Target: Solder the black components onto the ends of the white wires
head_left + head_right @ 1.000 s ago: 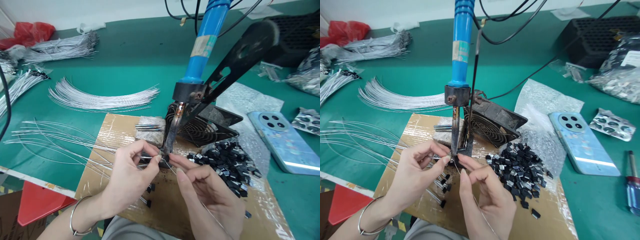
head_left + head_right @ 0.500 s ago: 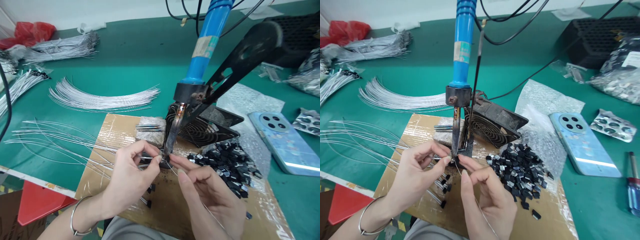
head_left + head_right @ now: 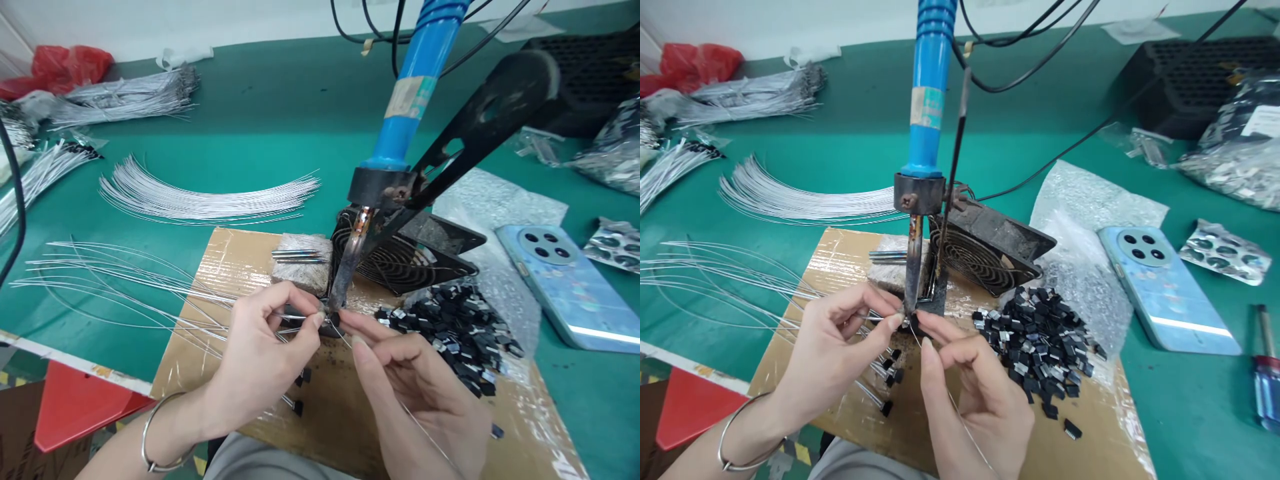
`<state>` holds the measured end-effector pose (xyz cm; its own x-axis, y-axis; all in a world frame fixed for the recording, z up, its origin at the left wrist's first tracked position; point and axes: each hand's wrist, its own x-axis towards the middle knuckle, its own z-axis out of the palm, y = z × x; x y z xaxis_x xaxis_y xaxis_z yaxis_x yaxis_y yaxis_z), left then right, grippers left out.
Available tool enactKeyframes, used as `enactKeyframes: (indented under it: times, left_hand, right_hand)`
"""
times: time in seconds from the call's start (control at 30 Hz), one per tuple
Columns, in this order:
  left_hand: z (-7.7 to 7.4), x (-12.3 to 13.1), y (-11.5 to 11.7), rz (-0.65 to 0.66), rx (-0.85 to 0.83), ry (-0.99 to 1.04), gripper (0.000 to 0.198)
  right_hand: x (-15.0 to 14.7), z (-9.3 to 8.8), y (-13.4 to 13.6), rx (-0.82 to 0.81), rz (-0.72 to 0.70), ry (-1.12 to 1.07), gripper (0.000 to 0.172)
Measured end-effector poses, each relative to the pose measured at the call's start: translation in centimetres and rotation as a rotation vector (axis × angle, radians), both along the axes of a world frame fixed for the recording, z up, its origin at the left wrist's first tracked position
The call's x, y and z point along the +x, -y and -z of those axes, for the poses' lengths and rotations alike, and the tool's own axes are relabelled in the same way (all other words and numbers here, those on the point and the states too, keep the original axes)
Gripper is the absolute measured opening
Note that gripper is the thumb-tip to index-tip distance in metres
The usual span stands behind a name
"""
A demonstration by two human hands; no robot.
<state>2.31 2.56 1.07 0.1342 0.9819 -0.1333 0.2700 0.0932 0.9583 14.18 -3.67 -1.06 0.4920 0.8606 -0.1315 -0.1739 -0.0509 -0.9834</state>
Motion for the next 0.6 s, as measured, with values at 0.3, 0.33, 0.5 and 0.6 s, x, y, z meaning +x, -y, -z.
enactKeyframes:
  times: [0.3,0.33,0.5,0.6]
  left_hand:
    - [-0.06,0.12,0.01,-0.001,0.011,0.001,0.013]
    - [-0.03,0.10,0.03,-0.002,0.016,-0.001,0.013]
    - [0.09,0.08,0.08,0.000,0.036,-0.009,0.013]
    - [0.05,0.16,0.06,-0.005,0.032,0.000,0.013]
  right_hand:
    - [-0.03,0.21,0.04,-0.002,0.012,0.039,0.023]
    - [0.00,0.27,0.05,0.003,0.019,0.052,0.023]
    - [0.05,0.38,0.16,0.045,-0.011,0.077,0.021]
    - [0.05,0.37,0.15,0.024,0.016,0.046,0.023]
